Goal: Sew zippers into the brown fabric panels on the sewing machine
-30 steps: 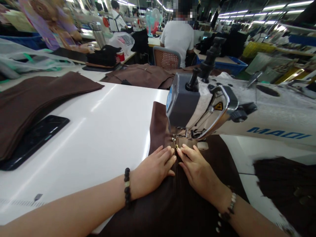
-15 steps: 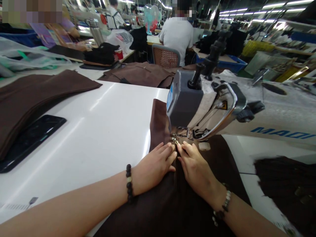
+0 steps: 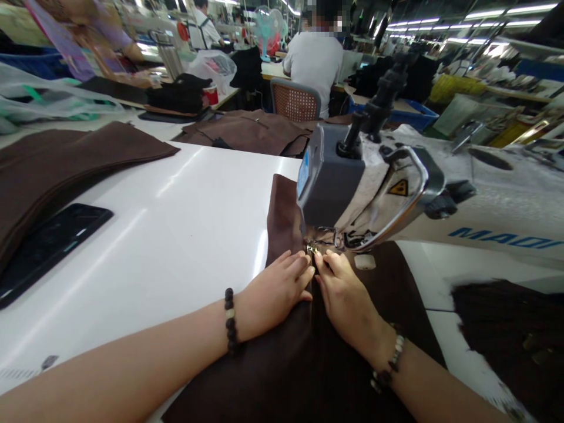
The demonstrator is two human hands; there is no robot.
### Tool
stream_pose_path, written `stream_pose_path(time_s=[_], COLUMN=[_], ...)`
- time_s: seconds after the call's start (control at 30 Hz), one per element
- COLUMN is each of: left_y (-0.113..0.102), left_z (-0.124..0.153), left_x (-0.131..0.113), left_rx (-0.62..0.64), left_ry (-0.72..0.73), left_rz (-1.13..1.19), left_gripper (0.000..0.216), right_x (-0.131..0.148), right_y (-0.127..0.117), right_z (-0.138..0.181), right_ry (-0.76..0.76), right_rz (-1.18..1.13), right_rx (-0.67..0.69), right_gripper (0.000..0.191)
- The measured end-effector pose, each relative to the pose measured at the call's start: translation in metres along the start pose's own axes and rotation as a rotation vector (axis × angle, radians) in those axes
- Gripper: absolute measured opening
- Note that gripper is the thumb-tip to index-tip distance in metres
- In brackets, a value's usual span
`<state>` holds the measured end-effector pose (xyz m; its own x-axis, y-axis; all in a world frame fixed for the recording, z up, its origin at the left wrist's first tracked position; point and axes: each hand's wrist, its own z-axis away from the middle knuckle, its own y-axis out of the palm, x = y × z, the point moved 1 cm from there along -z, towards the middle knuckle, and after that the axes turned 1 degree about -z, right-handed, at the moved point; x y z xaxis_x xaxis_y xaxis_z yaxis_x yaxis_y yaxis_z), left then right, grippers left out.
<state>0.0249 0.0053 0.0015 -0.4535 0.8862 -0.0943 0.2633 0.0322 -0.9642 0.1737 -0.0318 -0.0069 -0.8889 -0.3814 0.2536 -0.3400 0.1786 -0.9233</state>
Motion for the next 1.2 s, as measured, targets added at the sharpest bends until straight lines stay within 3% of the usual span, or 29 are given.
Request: stream_pose_path(time_s=[0.23, 0.37, 0.53, 1.2], left_y=[-0.002, -0.006, -0.008, 0.002], left_z=[-0.005, 0.005, 0.021, 0.019], left_x=[0.005, -0.002, -0.015, -0.019], left_rx=[0.023, 0.013, 0.012, 0.069], left_ry=[0.008, -0.007, -0.042, -0.054], left_rz=[-0.018, -0.009, 0.017, 0.045], left_gripper=[0.042, 0.042, 0.035, 0.046], right_x=[-0.008, -0.002, 0.002, -0.010], right_y=[-0.006, -0.009, -0.014, -0.017], right_z=[-0.001, 0.018, 0.034, 0.027], right_ry=[0.004, 0.057, 0.026, -0.057], right_rz=[-0.033, 0.066, 0.100, 0.055], right_rx=[0.060, 0.105, 0.167, 0.168], right_gripper=[0.039, 0.048, 0.046, 0.044])
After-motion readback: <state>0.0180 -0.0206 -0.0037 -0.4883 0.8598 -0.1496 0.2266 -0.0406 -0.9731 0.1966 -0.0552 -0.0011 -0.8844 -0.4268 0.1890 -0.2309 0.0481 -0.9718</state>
